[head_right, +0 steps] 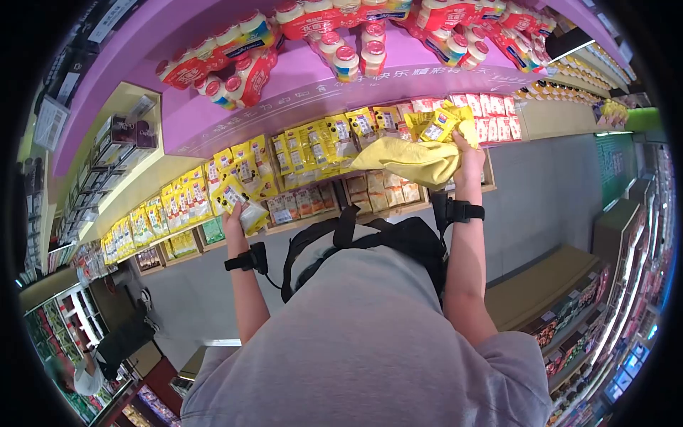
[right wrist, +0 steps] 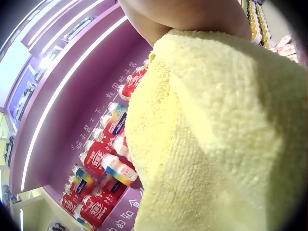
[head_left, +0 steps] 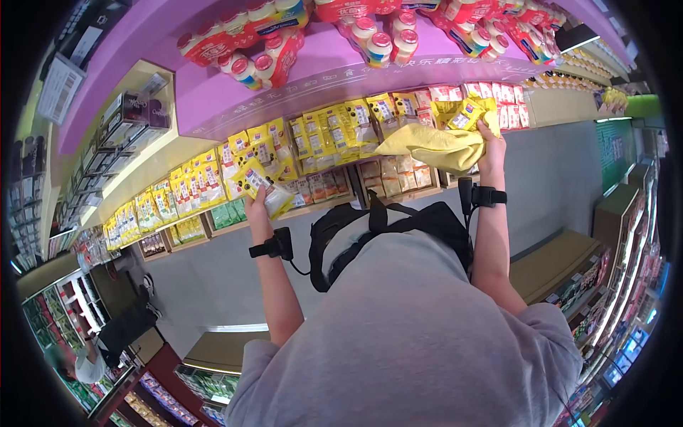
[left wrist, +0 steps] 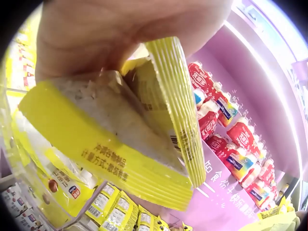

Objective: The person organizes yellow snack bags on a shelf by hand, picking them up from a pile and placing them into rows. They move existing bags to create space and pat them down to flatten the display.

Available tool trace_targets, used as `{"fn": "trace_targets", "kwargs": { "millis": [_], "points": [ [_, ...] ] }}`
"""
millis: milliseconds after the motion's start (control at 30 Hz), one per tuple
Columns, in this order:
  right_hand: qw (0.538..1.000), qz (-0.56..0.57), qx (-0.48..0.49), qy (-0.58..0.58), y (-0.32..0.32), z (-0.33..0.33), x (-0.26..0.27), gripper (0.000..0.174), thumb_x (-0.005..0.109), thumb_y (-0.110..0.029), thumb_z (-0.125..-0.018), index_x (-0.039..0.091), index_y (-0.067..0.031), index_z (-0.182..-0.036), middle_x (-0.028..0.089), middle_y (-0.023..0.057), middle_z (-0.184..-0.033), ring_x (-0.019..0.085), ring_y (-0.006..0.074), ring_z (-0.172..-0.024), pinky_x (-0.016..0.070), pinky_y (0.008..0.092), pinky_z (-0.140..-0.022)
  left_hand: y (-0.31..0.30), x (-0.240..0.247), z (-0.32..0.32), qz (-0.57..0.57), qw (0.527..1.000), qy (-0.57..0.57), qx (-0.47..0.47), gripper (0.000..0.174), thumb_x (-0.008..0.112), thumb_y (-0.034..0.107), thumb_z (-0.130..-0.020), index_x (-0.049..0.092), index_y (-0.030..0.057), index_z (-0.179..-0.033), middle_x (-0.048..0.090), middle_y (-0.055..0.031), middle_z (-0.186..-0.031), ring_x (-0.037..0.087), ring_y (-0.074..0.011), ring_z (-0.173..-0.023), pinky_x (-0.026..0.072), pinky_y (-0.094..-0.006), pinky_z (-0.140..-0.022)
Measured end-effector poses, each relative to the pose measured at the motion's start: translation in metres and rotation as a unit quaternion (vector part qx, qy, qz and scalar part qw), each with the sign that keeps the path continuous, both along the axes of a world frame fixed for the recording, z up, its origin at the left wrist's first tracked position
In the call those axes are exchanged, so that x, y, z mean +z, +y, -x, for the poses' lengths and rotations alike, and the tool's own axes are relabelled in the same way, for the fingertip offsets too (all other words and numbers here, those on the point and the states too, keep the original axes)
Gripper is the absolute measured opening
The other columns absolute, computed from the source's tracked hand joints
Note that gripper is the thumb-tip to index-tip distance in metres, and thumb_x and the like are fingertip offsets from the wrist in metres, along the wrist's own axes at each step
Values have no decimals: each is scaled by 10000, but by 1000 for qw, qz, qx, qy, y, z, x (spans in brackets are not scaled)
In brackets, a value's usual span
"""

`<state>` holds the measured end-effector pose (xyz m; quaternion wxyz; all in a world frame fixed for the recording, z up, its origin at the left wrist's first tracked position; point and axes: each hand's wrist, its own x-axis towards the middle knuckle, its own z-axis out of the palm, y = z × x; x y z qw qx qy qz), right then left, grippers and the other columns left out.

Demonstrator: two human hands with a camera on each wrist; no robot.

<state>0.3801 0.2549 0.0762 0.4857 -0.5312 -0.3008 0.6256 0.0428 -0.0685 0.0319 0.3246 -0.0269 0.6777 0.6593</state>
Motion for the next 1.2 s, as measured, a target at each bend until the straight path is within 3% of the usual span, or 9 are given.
{"fn": "trace_targets", "kwargs": {
  "millis": [400, 600, 767, 1000, 1100, 1200],
  "points": [
    [996, 2, 75, 54, 4, 15, 11, 288, 592, -15, -725, 514, 34, -997, 566, 113, -935, 561, 191, -818, 456, 291, -721, -29, 10, -32, 59, 997, 47, 6, 243, 549, 154, -802, 523, -9, -980, 580, -66, -881, 545, -126, -778, 433, -257, -680],
    [979, 39, 172, 102, -23, 16, 8, 298, 556, -64, -765, 482, 16, -1043, 564, 98, -959, 559, 183, -838, 453, 302, -740, -23, 11, -47, 161, 981, 58, -92, 244, 545, 157, -804, 527, -16, -975, 584, -75, -882, 552, -122, -760, 438, -249, -661],
    [959, 128, 217, 130, -47, 2, -34, 289, 508, -41, -783, 468, -7, -1067, 565, 78, -934, 567, 168, -813, 470, 288, -707, -5, 2, -62, 139, 976, 9, -165, 237, 532, 173, -815, 526, -15, -960, 590, -75, -867, 559, -116, -754, 439, -248, -650],
    [937, 224, 244, 110, -90, 13, -45, 222, 529, -55, -781, 501, 16, -989, 569, 83, -907, 577, 163, -762, 475, 280, -663, 45, 1, -104, 87, 958, -30, -272, 238, 517, 178, -823, 501, -7, -972, 585, -73, -867, 553, -115, -756, 435, -249, -652],
    [930, 215, 276, 108, -90, 17, -42, 235, 543, -69, -780, 503, 11, -997, 572, 81, -906, 576, 159, -758, 471, 277, -672, 71, -1, -119, 36, 946, 38, -318, 244, 521, 183, -818, 498, -7, -970, 583, -78, -869, 544, -137, -777, 423, -267, -682],
    [959, 187, 183, 111, -86, 19, -29, 243, 550, -78, -779, 507, 6, -1003, 579, 77, -901, 577, 155, -755, 469, 280, -681, 91, -9, -123, 68, 929, 77, -356, 246, 527, 187, -813, 501, -2, -969, 583, -90, -877, 545, -152, -789, 422, -279, -695]
  ]
}}
